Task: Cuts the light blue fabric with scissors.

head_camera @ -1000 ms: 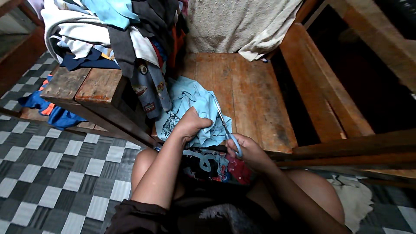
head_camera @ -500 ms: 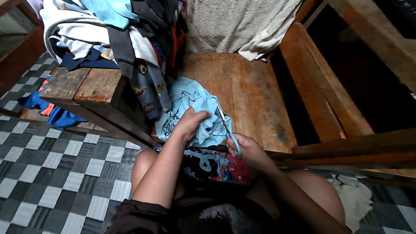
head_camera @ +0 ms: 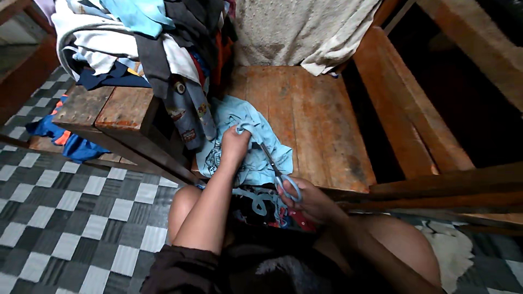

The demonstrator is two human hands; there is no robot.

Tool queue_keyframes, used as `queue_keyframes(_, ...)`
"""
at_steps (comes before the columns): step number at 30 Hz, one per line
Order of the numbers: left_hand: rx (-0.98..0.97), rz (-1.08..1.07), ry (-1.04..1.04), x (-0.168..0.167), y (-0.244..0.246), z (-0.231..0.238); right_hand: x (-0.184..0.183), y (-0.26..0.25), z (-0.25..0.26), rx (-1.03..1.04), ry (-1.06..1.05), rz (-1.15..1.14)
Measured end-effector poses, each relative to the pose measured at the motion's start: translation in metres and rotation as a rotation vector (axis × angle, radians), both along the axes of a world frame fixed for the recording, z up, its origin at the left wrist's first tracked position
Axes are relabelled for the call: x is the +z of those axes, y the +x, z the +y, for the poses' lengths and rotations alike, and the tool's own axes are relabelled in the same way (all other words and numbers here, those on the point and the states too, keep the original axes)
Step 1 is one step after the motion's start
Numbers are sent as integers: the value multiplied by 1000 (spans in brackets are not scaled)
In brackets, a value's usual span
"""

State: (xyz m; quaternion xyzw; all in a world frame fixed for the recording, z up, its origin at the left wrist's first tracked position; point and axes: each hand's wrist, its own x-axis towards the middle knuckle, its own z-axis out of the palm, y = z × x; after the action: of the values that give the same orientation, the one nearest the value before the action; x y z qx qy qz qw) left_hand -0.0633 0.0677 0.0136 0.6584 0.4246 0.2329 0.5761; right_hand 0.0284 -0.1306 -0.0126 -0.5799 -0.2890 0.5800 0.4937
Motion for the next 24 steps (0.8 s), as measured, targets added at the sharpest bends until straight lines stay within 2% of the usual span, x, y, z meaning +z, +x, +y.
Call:
queue_keyframes(2,-11,186,-18,5,1,5,-1,-2,4,-3,-34,2)
queue_keyframes(5,-7,233,-84,11,-2,6,0,-3,1,-10,-31,47)
queue_keyframes(11,111,-98,-401,0,-3,2,-4,-3,-2,-40,27,135)
queue_keyframes(17,28,-453,-557,5,-5,-4,-3,-3,-1,-62,69,144)
queue_keyframes(24,-42,-485,-587,4,-5,-10,-3,-2,-2,-69,132,94)
